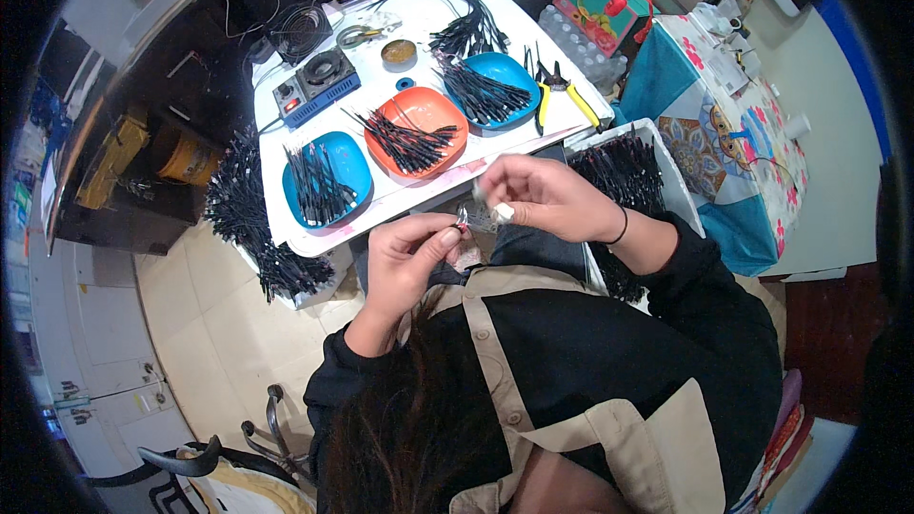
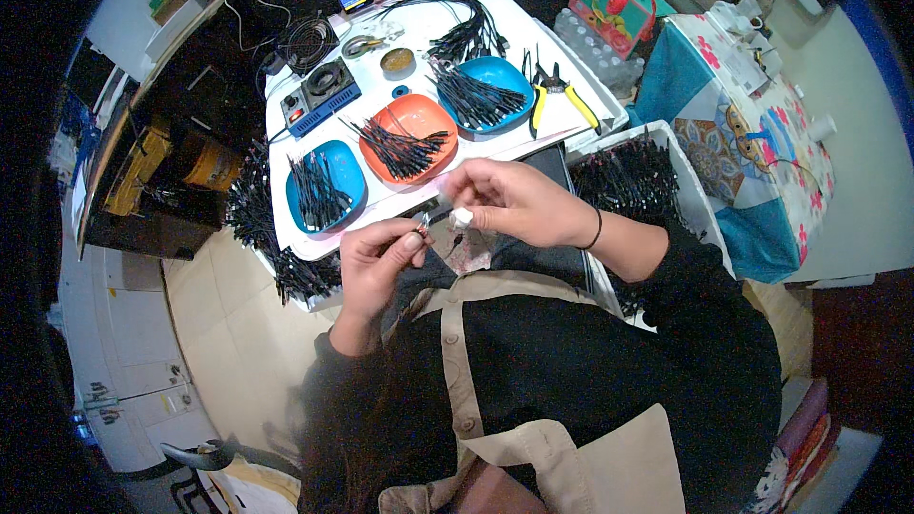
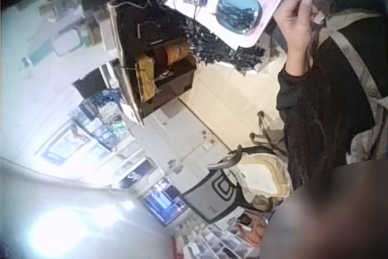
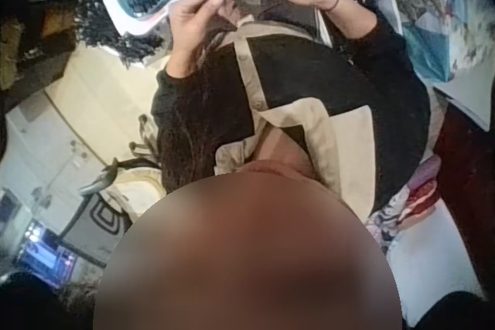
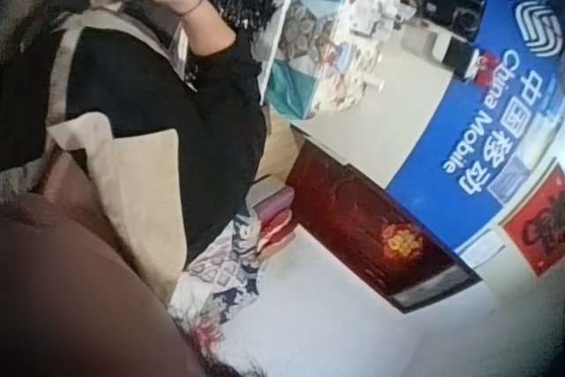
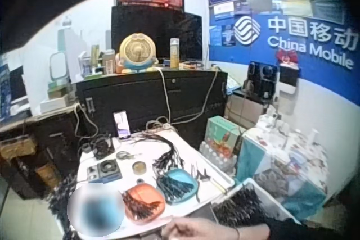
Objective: The person repeatedly picks black cable-like components from bowls, applies a small amount of paste from a container, and secures a white connector onto each component. The finished units are placed into a white bin on the right. The process is repeated continuously throughout the clip.
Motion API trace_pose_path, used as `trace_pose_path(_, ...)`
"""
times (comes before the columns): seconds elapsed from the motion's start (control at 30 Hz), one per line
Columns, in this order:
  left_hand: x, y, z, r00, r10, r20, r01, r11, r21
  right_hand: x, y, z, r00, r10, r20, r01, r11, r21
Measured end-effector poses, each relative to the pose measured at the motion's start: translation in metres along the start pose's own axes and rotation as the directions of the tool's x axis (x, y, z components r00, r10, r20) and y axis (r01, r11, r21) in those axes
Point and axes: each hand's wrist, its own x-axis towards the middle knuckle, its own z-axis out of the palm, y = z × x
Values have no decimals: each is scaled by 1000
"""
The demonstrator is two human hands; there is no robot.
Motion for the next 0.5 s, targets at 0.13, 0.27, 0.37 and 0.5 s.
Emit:
trace_pose_path(0.13,1,-3,-5,992,-29,120,57,971,-233,4,-20,1,978,-131,165,196,852,-485)
trace_pose_path(0.27,2,-6,-2,989,-29,143,75,943,-325,10,-26,9,951,-224,211,308,727,-614)
trace_pose_path(0.37,0,-7,2,995,-73,67,92,925,-368,11,-22,12,937,-271,221,348,651,-675)
trace_pose_path(0.5,-3,-7,5,997,-60,42,72,909,-410,10,-20,0,918,-261,298,396,602,-693)
